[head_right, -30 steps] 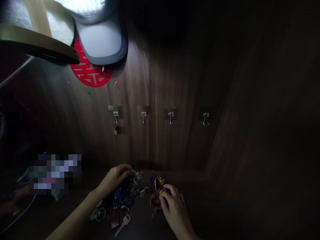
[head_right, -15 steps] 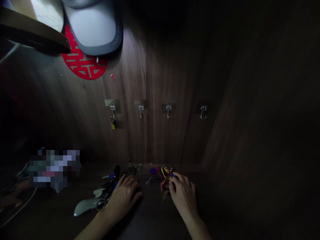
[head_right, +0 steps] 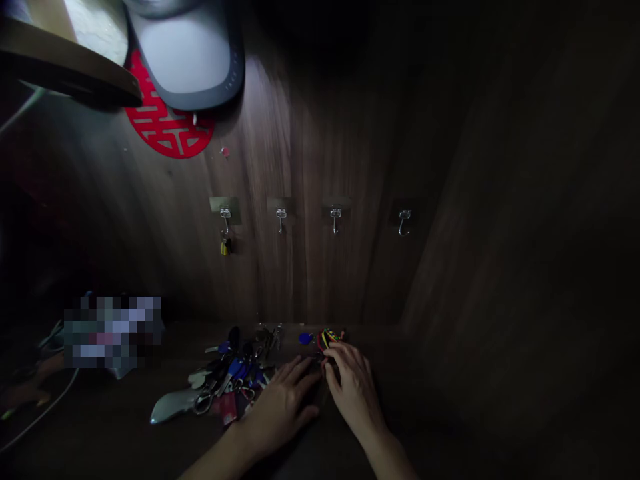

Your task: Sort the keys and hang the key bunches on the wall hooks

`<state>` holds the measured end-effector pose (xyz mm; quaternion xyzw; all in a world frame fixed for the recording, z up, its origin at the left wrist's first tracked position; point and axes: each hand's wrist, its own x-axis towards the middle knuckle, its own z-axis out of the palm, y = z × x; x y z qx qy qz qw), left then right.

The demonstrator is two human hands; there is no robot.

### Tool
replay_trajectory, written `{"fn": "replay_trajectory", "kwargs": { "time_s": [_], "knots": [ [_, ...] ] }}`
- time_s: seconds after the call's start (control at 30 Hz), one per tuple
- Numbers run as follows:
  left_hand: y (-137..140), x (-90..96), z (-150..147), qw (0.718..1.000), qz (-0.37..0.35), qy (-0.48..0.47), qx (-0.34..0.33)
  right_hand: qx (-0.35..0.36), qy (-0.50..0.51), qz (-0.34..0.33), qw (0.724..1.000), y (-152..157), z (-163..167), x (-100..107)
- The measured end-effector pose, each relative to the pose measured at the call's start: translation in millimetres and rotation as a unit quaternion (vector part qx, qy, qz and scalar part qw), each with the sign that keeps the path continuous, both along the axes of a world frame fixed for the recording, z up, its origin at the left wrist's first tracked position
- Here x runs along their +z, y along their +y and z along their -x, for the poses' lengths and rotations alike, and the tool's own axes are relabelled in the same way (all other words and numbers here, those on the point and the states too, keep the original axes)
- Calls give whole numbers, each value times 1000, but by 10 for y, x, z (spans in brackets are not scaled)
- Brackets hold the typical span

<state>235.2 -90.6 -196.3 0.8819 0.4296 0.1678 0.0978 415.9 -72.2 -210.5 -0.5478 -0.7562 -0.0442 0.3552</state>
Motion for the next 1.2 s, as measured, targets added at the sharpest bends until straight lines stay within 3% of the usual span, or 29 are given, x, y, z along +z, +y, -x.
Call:
{"fn": "replay_trajectory", "kwargs": {
  "time_s": [0.1, 0.27, 0.33, 0.53, 0.73, 0.87, 1.0, 1.2],
  "knots": [
    [-25, 39, 103, 1000, -21, -12, -16, 18, -2, 9, 1000, -3, 26, -20],
    [37, 121, 432, 980, -36, 56, 185, 11, -8, 23, 1000, 18, 31, -46],
    [24, 82, 515, 972, -28, 81, 220, 12, -10, 24, 1000, 33, 37, -57],
    [-155, -61, 457, 989, -51, 41, 129, 21, -12, 12, 1000, 68, 57, -89],
    [-204, 24, 454, 997, -65, -27, 26, 57, -6, -10, 998, 33, 72, -40],
    [-136, 98, 544, 994, -46, -70, 69, 130, -5, -7, 991, -62, 159, 58],
    [-40, 105, 668, 988, -58, -72, 121, 209, -34, 50, 976, -178, 262, 153],
    [32, 51, 799, 982, -67, -69, 162, 217, -44, 102, 970, -208, 302, 165]
  ]
}}
